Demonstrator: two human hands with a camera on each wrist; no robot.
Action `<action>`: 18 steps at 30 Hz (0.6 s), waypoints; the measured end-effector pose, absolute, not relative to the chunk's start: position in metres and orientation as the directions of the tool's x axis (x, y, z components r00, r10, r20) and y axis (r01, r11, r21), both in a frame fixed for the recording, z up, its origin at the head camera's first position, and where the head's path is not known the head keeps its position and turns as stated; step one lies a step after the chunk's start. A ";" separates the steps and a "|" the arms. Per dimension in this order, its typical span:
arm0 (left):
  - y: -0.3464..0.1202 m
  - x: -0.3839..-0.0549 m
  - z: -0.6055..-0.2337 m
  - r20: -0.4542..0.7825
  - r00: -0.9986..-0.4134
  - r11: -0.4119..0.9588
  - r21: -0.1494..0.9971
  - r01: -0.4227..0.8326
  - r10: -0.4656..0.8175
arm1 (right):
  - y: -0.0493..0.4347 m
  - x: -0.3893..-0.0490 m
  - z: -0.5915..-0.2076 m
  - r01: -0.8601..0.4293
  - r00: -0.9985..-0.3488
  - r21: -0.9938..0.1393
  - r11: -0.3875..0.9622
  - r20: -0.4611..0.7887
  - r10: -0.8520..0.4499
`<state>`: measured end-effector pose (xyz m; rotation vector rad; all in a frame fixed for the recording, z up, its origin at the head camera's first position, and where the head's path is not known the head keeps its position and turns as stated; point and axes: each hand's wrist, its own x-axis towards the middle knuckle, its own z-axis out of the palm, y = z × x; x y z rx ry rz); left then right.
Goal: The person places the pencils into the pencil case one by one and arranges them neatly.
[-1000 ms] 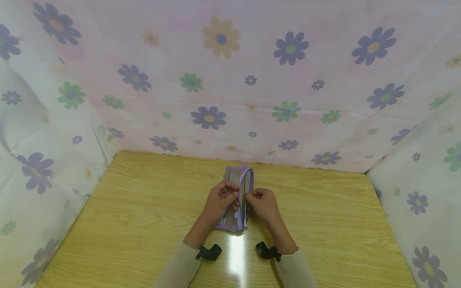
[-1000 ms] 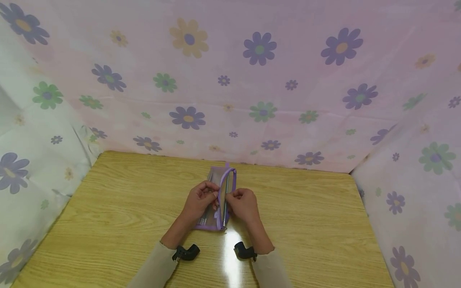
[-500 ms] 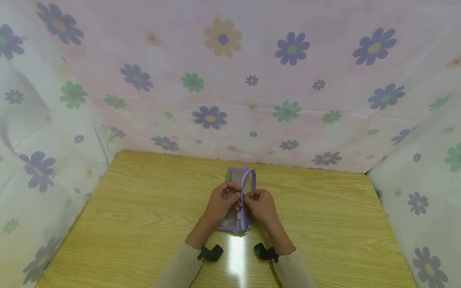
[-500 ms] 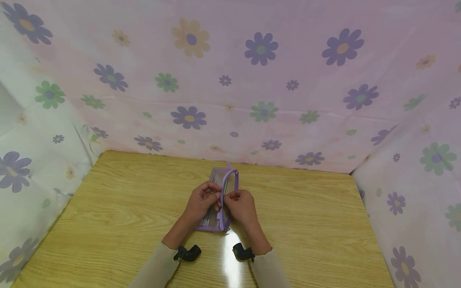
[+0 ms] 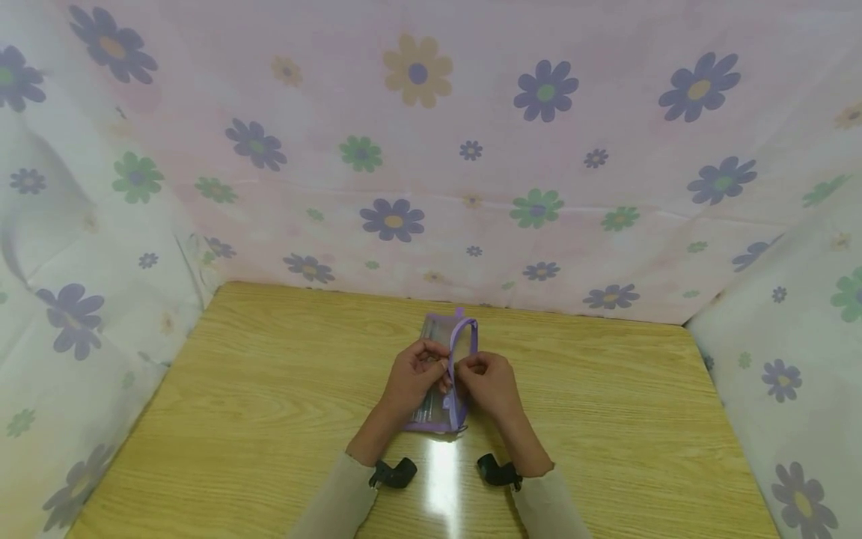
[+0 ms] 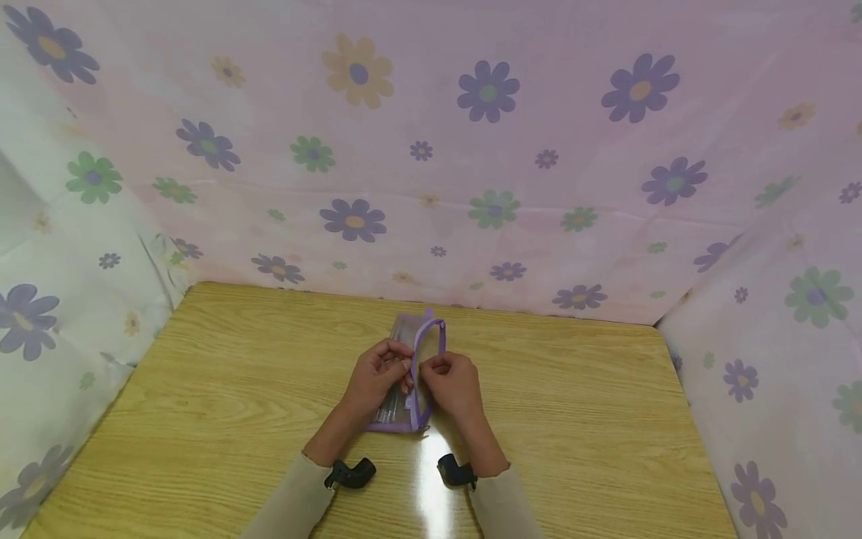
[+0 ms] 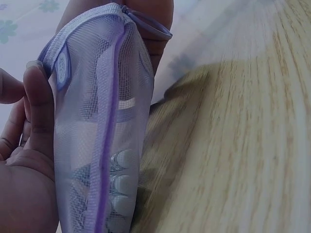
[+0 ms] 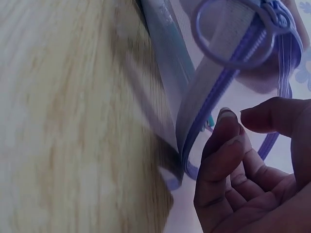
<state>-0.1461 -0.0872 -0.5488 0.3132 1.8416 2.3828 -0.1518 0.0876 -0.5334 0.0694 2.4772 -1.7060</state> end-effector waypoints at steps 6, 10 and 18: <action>-0.089 -0.148 -0.552 0.095 -0.976 -0.236 0.970 0.048 0.194 | 0.095 -0.154 -0.534 0.019 -0.996 -0.910 0.414 -0.054 -0.074; -0.089 -0.148 -0.553 0.099 -0.980 -0.248 0.967 0.054 0.174 | 0.102 -0.157 -0.537 -0.059 -0.994 -0.883 0.465 0.008 -0.110; -0.091 -0.151 -0.556 0.113 -0.984 -0.267 0.961 0.073 0.137 | 0.115 -0.164 -0.544 -0.089 -0.996 -0.843 0.531 0.061 -0.068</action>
